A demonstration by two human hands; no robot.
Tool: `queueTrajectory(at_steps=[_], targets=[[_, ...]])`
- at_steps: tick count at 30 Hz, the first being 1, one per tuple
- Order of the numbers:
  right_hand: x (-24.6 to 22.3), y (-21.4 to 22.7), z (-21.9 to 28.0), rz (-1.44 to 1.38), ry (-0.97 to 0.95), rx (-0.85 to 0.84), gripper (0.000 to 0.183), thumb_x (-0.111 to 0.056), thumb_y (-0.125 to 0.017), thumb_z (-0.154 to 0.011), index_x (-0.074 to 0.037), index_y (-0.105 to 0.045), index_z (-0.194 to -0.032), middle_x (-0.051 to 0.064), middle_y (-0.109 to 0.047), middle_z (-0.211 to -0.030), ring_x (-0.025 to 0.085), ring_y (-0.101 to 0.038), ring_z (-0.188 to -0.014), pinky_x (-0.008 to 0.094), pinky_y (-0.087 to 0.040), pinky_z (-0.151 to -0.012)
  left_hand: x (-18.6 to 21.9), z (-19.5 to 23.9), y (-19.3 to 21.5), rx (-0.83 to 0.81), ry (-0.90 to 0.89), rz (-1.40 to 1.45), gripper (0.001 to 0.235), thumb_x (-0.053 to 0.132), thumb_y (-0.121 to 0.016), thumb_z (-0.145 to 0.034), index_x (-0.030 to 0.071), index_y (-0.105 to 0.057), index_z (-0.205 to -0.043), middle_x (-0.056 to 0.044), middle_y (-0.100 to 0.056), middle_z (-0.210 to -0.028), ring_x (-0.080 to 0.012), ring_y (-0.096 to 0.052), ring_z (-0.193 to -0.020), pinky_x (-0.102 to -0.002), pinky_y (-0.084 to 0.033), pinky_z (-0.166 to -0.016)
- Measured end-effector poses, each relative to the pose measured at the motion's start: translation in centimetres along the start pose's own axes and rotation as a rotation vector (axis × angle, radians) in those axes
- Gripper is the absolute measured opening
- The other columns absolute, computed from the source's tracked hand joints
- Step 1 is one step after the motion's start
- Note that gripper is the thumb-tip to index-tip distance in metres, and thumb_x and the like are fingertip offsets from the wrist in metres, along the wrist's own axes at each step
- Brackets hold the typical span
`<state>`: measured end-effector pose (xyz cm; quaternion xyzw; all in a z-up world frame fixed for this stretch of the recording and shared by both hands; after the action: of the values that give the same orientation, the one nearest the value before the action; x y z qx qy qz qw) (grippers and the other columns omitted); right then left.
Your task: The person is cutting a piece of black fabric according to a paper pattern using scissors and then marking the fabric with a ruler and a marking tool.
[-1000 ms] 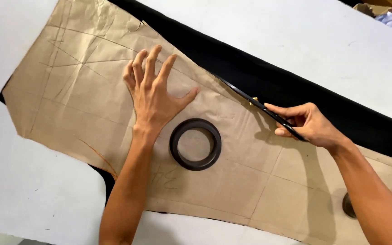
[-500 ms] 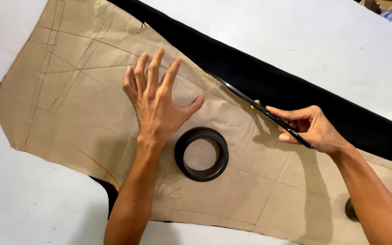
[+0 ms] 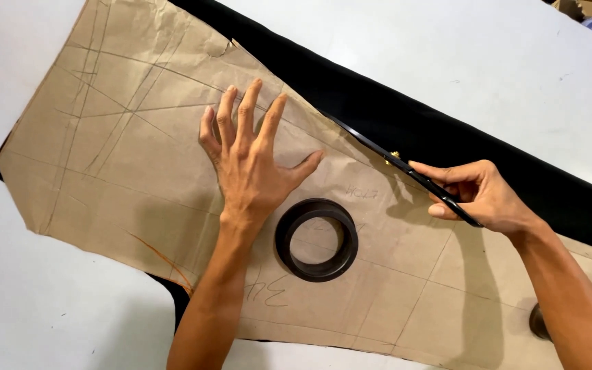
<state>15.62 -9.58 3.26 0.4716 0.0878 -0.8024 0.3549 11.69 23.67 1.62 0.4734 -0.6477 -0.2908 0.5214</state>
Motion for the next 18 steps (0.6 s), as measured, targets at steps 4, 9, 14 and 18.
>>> queueTrajectory(at_steps=[4,9,14,18], targets=[[-0.3,-0.5,-0.7,0.016,-0.023,-0.003,0.074,-0.016,-0.084,-0.069,-0.005,-0.066,-0.140,-0.005,-0.039,-0.071,0.011,-0.030,-0.062,0.026,-0.025,-0.055,0.0,0.1,0.1,0.003,-0.005,0.002,0.085,0.073,-0.084,-0.080,0.019,-0.065,-0.142,-0.009,-0.046,-0.156,-0.0355,-0.038,-0.146,-0.057,-0.020,-0.119],[-0.3,-0.9,-0.9,0.028,-0.063,0.013,0.073,-0.011,-0.085,-0.070,-0.007,-0.066,-0.140,-0.007,-0.037,-0.066,0.008,-0.027,-0.059,0.024,-0.022,-0.050,-0.1,0.2,0.0,-0.006,0.006,-0.001,0.086,0.074,-0.083,-0.080,0.019,-0.065,-0.142,-0.009,-0.046,-0.157,-0.0353,-0.038,-0.146,-0.057,-0.020,-0.120],[-0.3,-1.4,-0.6,0.034,-0.080,0.026,0.075,-0.011,-0.085,-0.070,-0.006,-0.064,-0.142,-0.007,-0.035,-0.066,0.008,-0.026,-0.058,0.024,-0.023,-0.049,-0.1,0.0,0.1,-0.007,0.007,0.004,0.086,0.074,-0.083,-0.080,0.019,-0.065,-0.142,-0.009,-0.045,-0.157,-0.0353,-0.037,-0.147,-0.058,-0.020,-0.119],[-0.6,-1.9,-1.1,-0.060,-0.008,0.015,0.076,-0.014,-0.085,-0.071,-0.001,-0.062,-0.142,-0.009,-0.052,-0.076,0.003,-0.039,-0.064,0.018,-0.033,-0.054,-0.2,0.2,0.0,-0.023,0.018,-0.006,0.088,0.075,-0.085,-0.077,0.020,-0.064,-0.143,-0.009,-0.046,-0.157,-0.0349,-0.038,-0.147,-0.058,-0.021,-0.120]])
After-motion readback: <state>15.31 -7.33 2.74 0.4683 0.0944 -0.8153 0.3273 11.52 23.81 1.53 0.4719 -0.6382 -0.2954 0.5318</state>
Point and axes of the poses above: each hand's wrist, its own z-axis away from the middle knuckle, its own y-axis out of the back of the hand, x = y × z, the point moved 4 cm from there along -z, towards the middle knuckle
